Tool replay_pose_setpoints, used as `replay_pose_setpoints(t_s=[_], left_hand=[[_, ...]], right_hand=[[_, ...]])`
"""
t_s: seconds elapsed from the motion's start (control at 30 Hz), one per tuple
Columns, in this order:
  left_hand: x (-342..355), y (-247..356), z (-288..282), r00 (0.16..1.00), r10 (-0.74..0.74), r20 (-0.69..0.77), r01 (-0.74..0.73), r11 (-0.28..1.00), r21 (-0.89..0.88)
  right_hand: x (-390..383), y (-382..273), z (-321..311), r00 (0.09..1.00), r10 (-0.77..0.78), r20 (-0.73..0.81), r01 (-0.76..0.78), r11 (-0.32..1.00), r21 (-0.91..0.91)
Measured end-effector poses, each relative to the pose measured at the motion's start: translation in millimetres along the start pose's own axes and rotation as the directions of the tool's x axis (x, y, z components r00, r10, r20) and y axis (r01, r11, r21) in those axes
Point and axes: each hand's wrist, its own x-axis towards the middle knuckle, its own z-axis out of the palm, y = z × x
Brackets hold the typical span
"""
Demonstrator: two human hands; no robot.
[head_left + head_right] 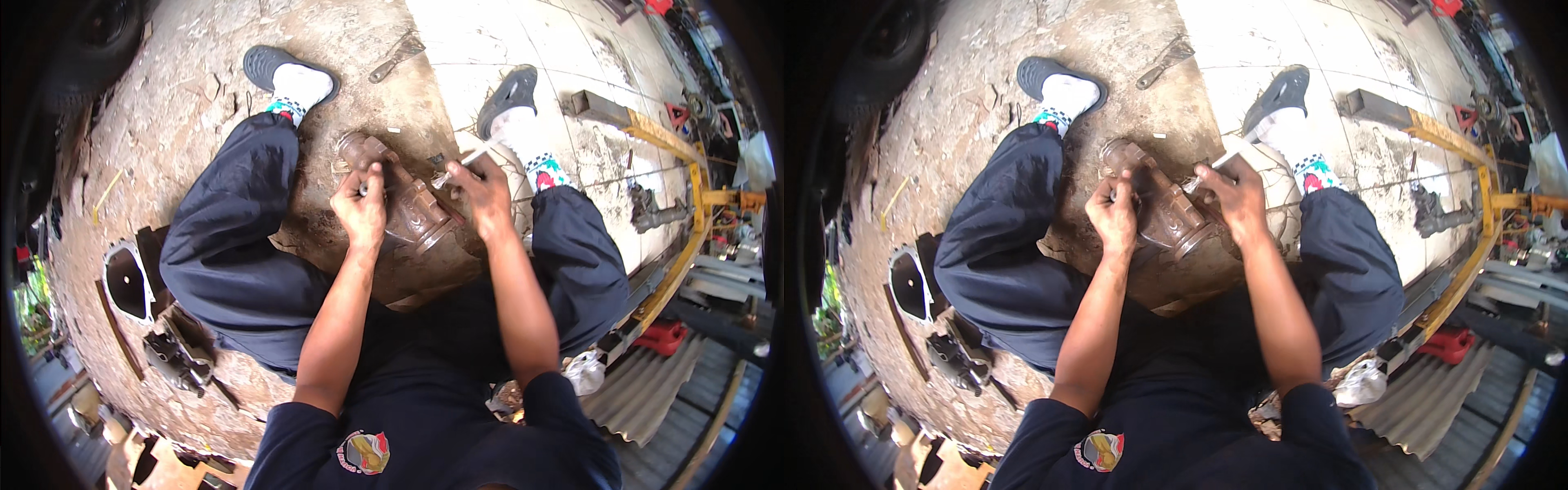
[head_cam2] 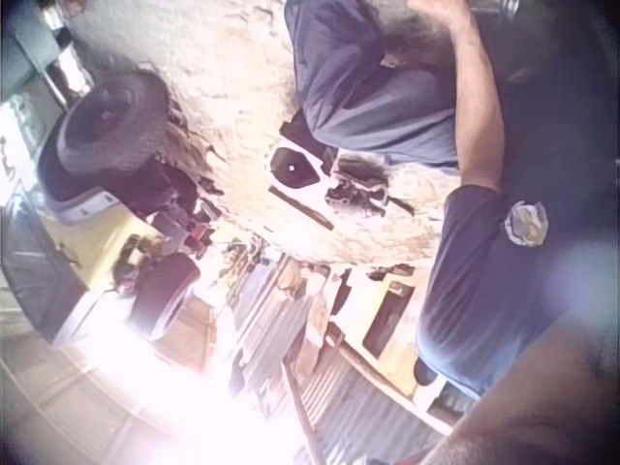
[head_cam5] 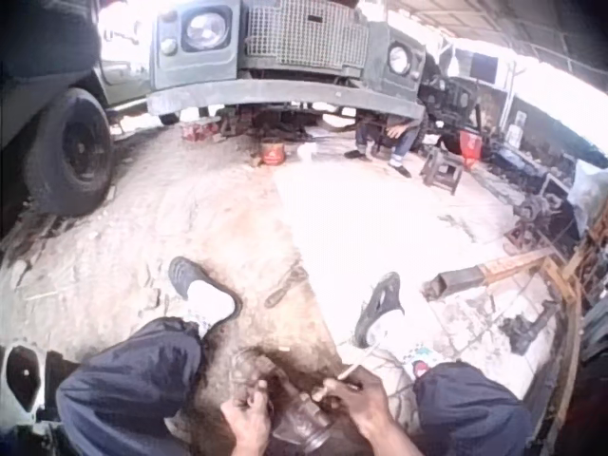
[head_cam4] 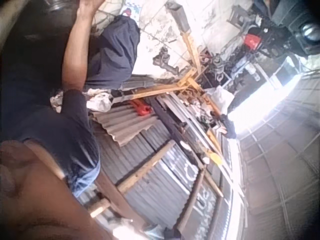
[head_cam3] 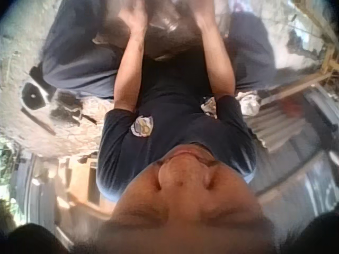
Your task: The person is sitting on the floor and using a metal rod to scrape and clean a rusty mechanical part. They rotate the part to access different areas and continue scraping with the rod.
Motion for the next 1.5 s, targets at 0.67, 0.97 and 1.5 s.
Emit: replay_pose_setpoints(t_s=[0.67, 0.97, 1.5], left_hand=[[-0.3, 34.0, 16.7, 0.987, 0.162, 0.015, -0.162, 0.974, 0.160], [1.2, 32.4, 13.3, 0.986, 0.166, 0.028, -0.168, 0.968, 0.186], [1.5, 29.0, 12.5, 0.977, 0.210, 0.043, -0.214, 0.959, 0.187]], right_hand=[[13.5, 35.6, -11.4, 0.959, -0.265, -0.102, 0.158, 0.796, -0.584], [6.0, 31.2, -7.9, 0.953, -0.291, -0.090, 0.220, 0.862, -0.457], [16.4, 31.3, -9.4, 0.985, -0.171, -0.019, 0.133, 0.829, -0.544]])
